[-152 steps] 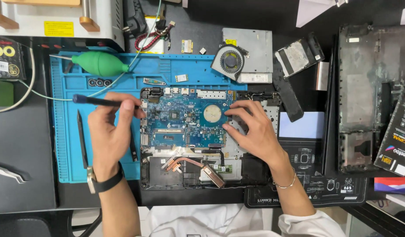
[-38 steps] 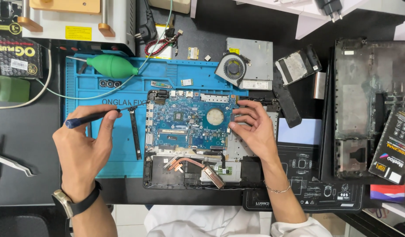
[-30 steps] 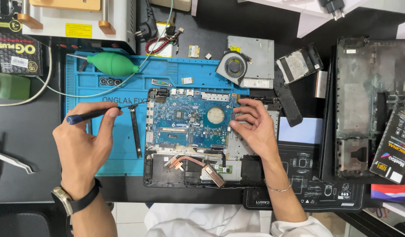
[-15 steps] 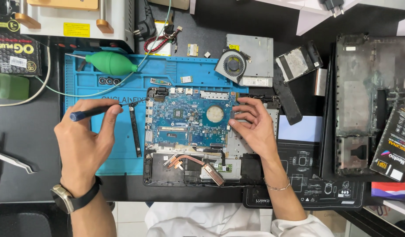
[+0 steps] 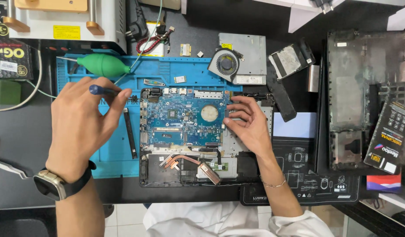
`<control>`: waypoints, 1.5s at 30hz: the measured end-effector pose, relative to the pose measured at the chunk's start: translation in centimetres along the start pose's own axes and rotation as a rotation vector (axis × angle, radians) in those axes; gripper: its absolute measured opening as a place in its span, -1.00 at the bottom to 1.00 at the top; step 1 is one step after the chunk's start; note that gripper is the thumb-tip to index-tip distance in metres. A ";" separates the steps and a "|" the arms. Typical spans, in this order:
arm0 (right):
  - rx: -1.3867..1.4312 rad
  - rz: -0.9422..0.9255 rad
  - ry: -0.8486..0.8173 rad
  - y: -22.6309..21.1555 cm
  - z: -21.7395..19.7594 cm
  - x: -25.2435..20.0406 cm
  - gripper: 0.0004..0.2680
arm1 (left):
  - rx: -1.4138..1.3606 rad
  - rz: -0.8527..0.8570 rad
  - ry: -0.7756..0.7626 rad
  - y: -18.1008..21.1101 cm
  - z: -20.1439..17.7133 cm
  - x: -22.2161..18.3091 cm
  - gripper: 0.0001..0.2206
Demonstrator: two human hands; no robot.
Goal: The person works on a disassembled laptop on a repair mat, aligning the cooling fan and heatsink assembly onto the motherboard and using a screwdriver to drive screws and secure the assembly, repositioning parts as they work.
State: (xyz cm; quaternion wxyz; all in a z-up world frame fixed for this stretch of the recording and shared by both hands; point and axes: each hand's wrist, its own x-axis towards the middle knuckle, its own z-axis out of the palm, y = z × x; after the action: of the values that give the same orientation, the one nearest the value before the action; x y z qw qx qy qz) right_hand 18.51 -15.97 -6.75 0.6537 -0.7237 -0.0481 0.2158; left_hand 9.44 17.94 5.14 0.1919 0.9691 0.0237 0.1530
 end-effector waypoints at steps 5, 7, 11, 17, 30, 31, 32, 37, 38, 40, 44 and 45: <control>0.036 0.004 -0.011 0.4 -0.2 0.1 -0.54 | 0.014 0.010 0.026 -0.8 0.9 -0.1 -0.74; 0.054 0.007 -0.020 0.4 -0.2 0.0 -0.54 | -0.001 0.019 0.038 -0.9 1.2 -0.2 -0.70; 0.010 0.009 -0.009 0.0 -0.1 -0.1 -0.55 | 0.007 0.014 0.065 -1.0 1.9 0.0 -0.70; 0.022 0.007 -0.014 0.1 -0.1 0.0 -0.55 | -0.005 0.005 0.091 -1.0 2.6 0.3 -0.67; 0.029 0.005 -0.027 0.1 -0.2 -0.1 -0.57 | -0.010 0.049 0.203 -0.3 4.4 0.7 -0.65; 0.028 0.007 -0.025 0.1 -0.1 -0.1 -0.57 | -0.012 0.050 0.201 -0.2 4.4 0.8 -0.65; 0.029 0.005 -0.025 0.0 -0.1 -0.1 -0.57 | -0.012 0.047 0.195 0.0 4.3 0.9 -0.65; 0.025 0.012 -0.027 0.1 -0.1 -0.1 -0.57 | -0.041 0.047 0.218 0.1 4.4 1.3 -0.67; 0.031 0.008 -0.027 0.1 0.0 -0.1 -0.57 | 0.001 0.031 0.205 0.1 4.3 1.4 -0.64; 0.035 0.001 -0.024 0.0 0.0 0.0 -0.57 | 0.039 0.019 0.194 -0.2 4.5 1.4 -0.61; 0.024 0.019 -0.023 -0.1 -0.1 -0.1 -0.57 | 0.099 0.033 0.182 -0.6 4.3 1.3 -0.61; 0.020 0.016 -0.026 -0.1 -0.1 0.0 -0.57 | 0.143 0.062 0.182 -0.6 4.1 1.3 -0.64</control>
State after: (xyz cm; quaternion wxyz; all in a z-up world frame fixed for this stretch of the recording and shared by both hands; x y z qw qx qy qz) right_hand 18.58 -16.02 -6.69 0.6584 -0.7147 -0.0490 0.2308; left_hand 11.94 17.12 1.69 0.1144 0.9628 0.0219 0.2440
